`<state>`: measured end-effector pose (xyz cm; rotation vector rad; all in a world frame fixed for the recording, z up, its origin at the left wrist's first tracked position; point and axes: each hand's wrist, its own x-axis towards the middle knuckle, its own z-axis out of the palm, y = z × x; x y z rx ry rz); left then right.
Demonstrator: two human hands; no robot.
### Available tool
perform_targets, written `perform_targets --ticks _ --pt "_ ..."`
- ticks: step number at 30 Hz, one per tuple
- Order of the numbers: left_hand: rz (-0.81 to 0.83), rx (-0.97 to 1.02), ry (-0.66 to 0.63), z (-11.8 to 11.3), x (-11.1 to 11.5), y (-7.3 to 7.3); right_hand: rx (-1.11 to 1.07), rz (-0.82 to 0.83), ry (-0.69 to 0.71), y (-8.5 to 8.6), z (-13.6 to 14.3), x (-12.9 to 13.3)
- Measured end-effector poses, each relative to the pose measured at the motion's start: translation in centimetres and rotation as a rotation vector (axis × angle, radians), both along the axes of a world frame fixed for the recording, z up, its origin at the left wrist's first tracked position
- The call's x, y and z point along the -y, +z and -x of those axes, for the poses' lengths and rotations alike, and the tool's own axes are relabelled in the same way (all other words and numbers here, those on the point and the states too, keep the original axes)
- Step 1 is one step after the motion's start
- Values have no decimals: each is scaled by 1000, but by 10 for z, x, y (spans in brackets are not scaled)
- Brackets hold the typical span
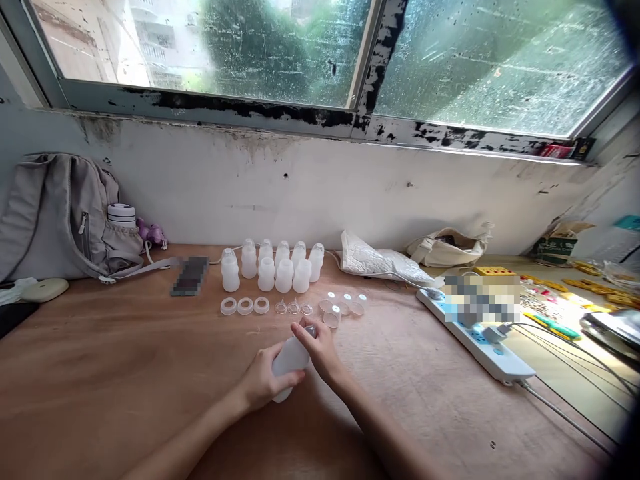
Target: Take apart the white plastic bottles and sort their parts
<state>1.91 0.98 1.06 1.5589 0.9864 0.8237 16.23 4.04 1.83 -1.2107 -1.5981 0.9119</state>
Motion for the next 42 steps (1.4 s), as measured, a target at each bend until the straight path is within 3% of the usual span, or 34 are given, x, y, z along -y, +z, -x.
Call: perform_targets --ticks 6,12,17,21,23,27,31,36,42 --pt "200 140 -184 2 0 6 -127 2 -18 2 0 7" --pt "395 210 -254 4 0 11 -180 -11 -16 4 2 10" --pt "557 374 -325 5 -1 -1 -218 12 29 2 1 11" --pt "946 667 -580 3 -1 -15 -280 9 96 2 -1 14" --pt "1056 746 -679 2 -3 -19 -301 -21 125 4 -2 15" --pt "1054 751 -668 10 -11 -20 -287 -49 193 5 -6 9" --pt "1013 706 -585 26 -22 -17 -199 -7 273 -6 -13 -7" --pt "843 662 -484 40 -28 -12 -144 6 228 -21 -16 -20" --pt "669 467 -390 38 -26 -11 -253 69 197 -15 -10 -12"
